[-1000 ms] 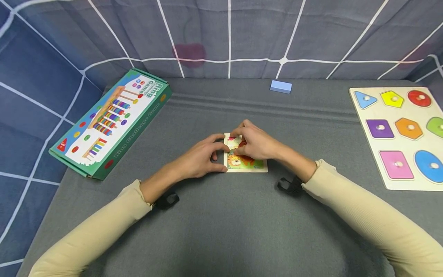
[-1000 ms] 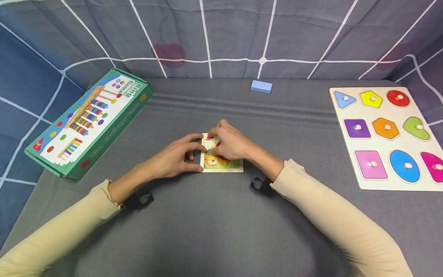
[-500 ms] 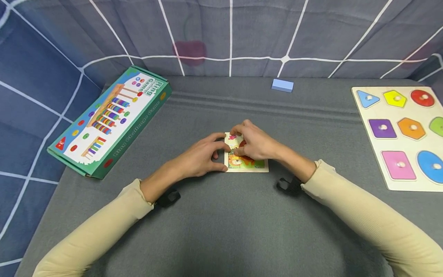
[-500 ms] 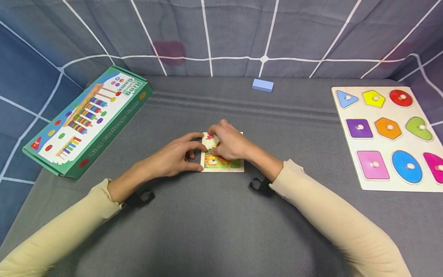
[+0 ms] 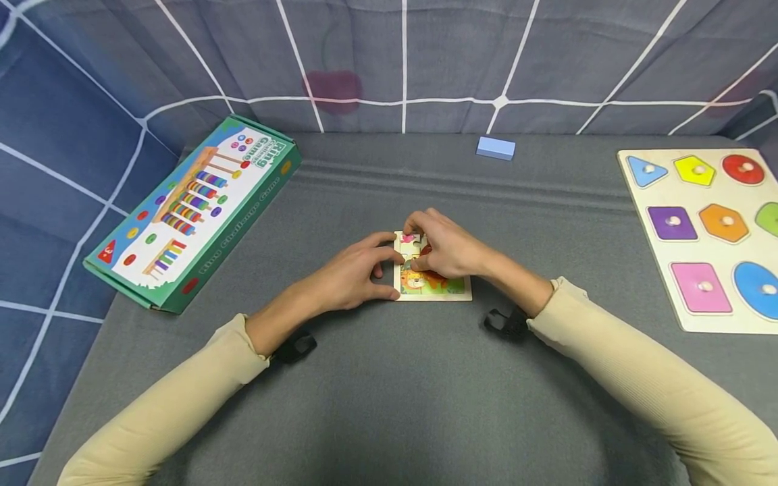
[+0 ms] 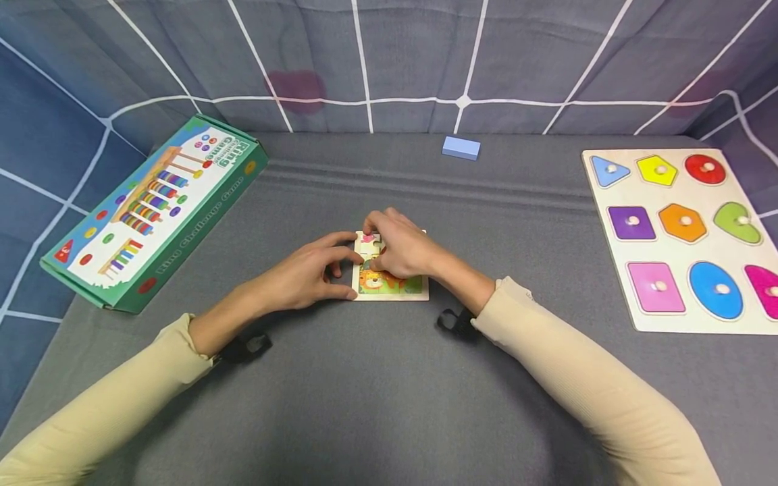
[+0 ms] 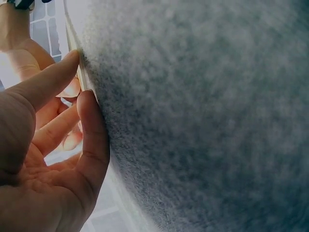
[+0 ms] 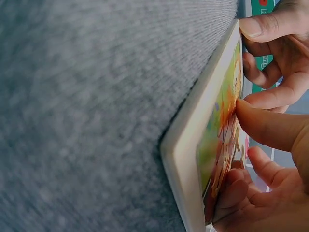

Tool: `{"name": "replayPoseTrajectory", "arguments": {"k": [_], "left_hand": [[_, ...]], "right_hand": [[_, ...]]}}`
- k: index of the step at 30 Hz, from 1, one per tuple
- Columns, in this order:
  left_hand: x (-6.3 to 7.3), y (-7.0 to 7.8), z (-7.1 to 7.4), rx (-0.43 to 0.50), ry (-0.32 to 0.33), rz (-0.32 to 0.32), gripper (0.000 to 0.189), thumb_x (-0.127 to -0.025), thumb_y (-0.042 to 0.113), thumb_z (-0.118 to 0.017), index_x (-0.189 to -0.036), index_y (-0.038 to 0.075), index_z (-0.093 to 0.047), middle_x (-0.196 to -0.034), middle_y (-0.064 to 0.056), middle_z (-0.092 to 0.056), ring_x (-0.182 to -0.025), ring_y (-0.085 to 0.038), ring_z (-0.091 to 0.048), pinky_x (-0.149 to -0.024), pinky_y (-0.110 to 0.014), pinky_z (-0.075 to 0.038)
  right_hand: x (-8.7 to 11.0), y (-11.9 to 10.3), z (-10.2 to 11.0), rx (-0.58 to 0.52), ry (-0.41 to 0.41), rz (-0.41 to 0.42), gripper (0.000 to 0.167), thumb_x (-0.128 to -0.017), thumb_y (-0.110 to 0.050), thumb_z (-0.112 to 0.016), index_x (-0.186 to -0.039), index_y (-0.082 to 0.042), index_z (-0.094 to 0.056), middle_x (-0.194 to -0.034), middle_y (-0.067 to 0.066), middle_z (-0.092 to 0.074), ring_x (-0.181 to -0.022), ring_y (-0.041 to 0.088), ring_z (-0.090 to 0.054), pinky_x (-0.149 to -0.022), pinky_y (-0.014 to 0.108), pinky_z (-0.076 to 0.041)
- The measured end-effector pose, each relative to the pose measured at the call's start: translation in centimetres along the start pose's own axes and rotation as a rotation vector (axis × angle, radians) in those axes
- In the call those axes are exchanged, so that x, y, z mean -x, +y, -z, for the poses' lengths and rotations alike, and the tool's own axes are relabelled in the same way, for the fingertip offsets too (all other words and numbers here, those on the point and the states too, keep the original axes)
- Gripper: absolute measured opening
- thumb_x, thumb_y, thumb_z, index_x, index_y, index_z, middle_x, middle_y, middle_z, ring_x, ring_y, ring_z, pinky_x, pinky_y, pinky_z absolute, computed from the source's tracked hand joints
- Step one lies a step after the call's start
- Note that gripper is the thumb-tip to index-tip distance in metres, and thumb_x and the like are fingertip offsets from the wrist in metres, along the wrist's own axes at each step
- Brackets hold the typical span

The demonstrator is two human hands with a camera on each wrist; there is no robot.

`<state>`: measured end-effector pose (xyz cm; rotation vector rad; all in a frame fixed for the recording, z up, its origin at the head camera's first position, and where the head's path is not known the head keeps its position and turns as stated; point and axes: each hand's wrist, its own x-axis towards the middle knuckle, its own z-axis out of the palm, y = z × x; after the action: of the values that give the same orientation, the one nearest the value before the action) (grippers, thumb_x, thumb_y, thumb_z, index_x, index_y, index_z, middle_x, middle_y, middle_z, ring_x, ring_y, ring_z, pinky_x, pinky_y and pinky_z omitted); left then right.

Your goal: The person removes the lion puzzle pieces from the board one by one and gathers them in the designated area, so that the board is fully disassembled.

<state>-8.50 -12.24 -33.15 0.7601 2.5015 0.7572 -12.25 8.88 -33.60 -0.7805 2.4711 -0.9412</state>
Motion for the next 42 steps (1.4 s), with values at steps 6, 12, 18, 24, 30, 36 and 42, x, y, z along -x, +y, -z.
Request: {"name": "replayPoseTrajectory", "arguments": {"k": [6, 12, 18, 24, 30, 36, 42], "left_hand": [[0.3, -0.2, 0.2, 0.001, -0.022, -0.008, 0.05, -0.085, 0.026, -0.08, -0.13, 0.011, -0.063, -0.157, -0.014, -0.03, -0.095, -0.014, -0.056, -0.085, -0.035, -0.046], [0.3, -0.2, 0.3, 0.014, -0.015, -0.027, 0.051, -0.084, 0.026, -0.081, -0.129, 0.012, -0.064, -0.157, -0.013, -0.029, -0.093, -0.014, -0.056, -0.083, -0.034, -0.046], [0.2, -0.4, 0.2, 0.019, -0.011, -0.031, 0.05, -0.084, 0.025, -0.082, -0.128, 0.011, -0.065, -0.158, -0.012, -0.03, -0.091, -0.013, -0.056, -0.082, -0.034, -0.046], [0.0, -0.4, 0.2, 0.014, -0.013, -0.033, 0.049, -0.084, 0.025, -0.082, -0.128, 0.011, -0.065, -0.158, -0.013, -0.03, -0.09, -0.013, -0.056, -0.082, -0.034, -0.046], [-0.1, -0.3, 0.2, 0.008, -0.012, -0.017, 0.048, -0.084, 0.026, -0.081, -0.127, 0.011, -0.065, -0.157, -0.012, -0.03, -0.09, -0.013, -0.056, -0.083, -0.033, -0.046], [-0.1, -0.3, 0.3, 0.015, -0.014, 0.0, 0.047, -0.084, 0.027, -0.082, -0.126, 0.013, -0.065, -0.157, -0.011, -0.03, -0.09, -0.013, -0.055, -0.082, -0.034, -0.045], [-0.2, -0.5, 0.2, 0.025, 0.005, -0.014, 0.045, -0.082, 0.028, -0.083, -0.121, 0.015, -0.065, -0.153, -0.009, -0.034, -0.086, -0.012, -0.054, -0.079, -0.033, -0.044]], "right_hand": [[-0.1, 0.0, -0.1, 0.001, -0.006, -0.001, 0.048, -0.085, -0.007, -0.075, -0.13, 0.0, -0.057, -0.119, 0.015, -0.053, -0.101, 0.026, -0.049, -0.089, 0.043, -0.041], [-0.1, 0.2, 0.0, 0.016, 0.021, 0.012, 0.043, -0.086, -0.003, -0.073, -0.128, 0.001, -0.062, -0.107, 0.013, -0.056, -0.086, 0.024, -0.047, -0.075, 0.036, -0.037], [-0.2, 0.2, 0.2, 0.05, 0.023, 0.028, 0.04, -0.089, -0.004, -0.071, -0.128, 0.001, -0.063, -0.101, 0.012, -0.056, -0.08, 0.023, -0.047, -0.072, 0.036, -0.038], [-0.2, 0.5, 0.4, 0.052, 0.034, 0.089, 0.038, -0.09, -0.004, -0.07, -0.128, 0.0, -0.064, -0.098, 0.011, -0.056, -0.077, 0.022, -0.048, -0.07, 0.035, -0.038], [0.4, 0.8, 1.0, 0.022, 0.056, 0.095, 0.036, -0.092, -0.007, -0.068, -0.128, -0.001, -0.064, -0.104, 0.01, -0.058, -0.079, 0.022, -0.05, -0.071, 0.036, -0.039], [1.2, 0.9, 1.9, -0.013, 0.056, 0.119, 0.035, -0.092, -0.009, -0.07, -0.126, -0.004, -0.065, -0.104, 0.007, -0.059, -0.08, 0.02, -0.05, -0.07, 0.036, -0.041], [2.1, 1.0, 2.8, -0.007, 0.058, 0.182, 0.036, -0.089, -0.01, -0.074, -0.124, -0.006, -0.066, -0.096, 0.003, -0.06, -0.074, 0.016, -0.052, -0.066, 0.033, -0.042]]}}
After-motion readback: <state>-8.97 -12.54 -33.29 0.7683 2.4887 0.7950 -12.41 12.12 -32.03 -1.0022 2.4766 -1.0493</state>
